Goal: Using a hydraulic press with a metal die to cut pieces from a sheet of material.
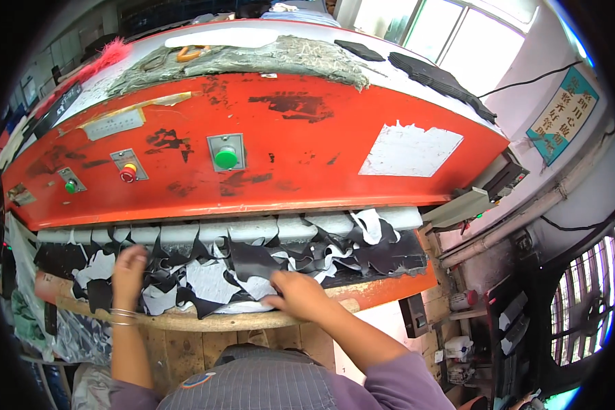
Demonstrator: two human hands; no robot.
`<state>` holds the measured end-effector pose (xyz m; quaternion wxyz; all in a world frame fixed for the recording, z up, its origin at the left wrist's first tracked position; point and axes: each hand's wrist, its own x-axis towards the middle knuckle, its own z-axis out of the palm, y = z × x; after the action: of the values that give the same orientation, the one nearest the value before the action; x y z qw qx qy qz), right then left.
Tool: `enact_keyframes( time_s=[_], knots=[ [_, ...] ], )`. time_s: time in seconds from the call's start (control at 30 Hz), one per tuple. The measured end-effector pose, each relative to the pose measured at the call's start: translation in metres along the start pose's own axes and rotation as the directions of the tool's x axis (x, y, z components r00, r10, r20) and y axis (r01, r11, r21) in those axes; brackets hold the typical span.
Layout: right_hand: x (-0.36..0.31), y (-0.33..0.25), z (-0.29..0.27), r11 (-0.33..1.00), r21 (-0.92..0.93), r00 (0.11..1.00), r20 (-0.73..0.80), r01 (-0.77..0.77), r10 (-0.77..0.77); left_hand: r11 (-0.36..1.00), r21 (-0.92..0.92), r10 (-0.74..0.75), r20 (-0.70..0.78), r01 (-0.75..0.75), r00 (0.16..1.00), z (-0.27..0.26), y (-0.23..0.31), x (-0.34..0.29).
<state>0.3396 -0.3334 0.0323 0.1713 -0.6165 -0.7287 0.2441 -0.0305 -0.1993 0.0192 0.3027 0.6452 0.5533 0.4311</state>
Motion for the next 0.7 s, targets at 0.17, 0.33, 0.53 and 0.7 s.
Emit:
enact_keyframes(
  time_s=[0.17,0.33,0.53,0.7],
  knots=[
    [-0.067,0.028,0.044,0.954,-0.299,0.997,-0.078,0.001,-0.025,0.998,0.059,0.013,0.254,-0.029,0.967,0.127,0.021,-0.049],
    [-0.068,0.021,0.052,0.967,-0.253,0.988,-0.154,-0.028,-0.011,0.967,0.253,-0.091,0.196,0.039,0.976,0.188,0.04,-0.052],
    [-0.062,0.041,0.033,0.968,-0.25,0.987,-0.158,-0.021,-0.019,0.993,0.111,-0.08,0.343,0.044,0.936,0.15,0.078,-0.039],
    [-0.02,0.058,-0.024,0.997,-0.051,0.949,0.314,0.059,-0.04,0.899,0.437,-0.114,0.295,-0.028,0.949,0.079,0.028,-0.039]
  ],
)
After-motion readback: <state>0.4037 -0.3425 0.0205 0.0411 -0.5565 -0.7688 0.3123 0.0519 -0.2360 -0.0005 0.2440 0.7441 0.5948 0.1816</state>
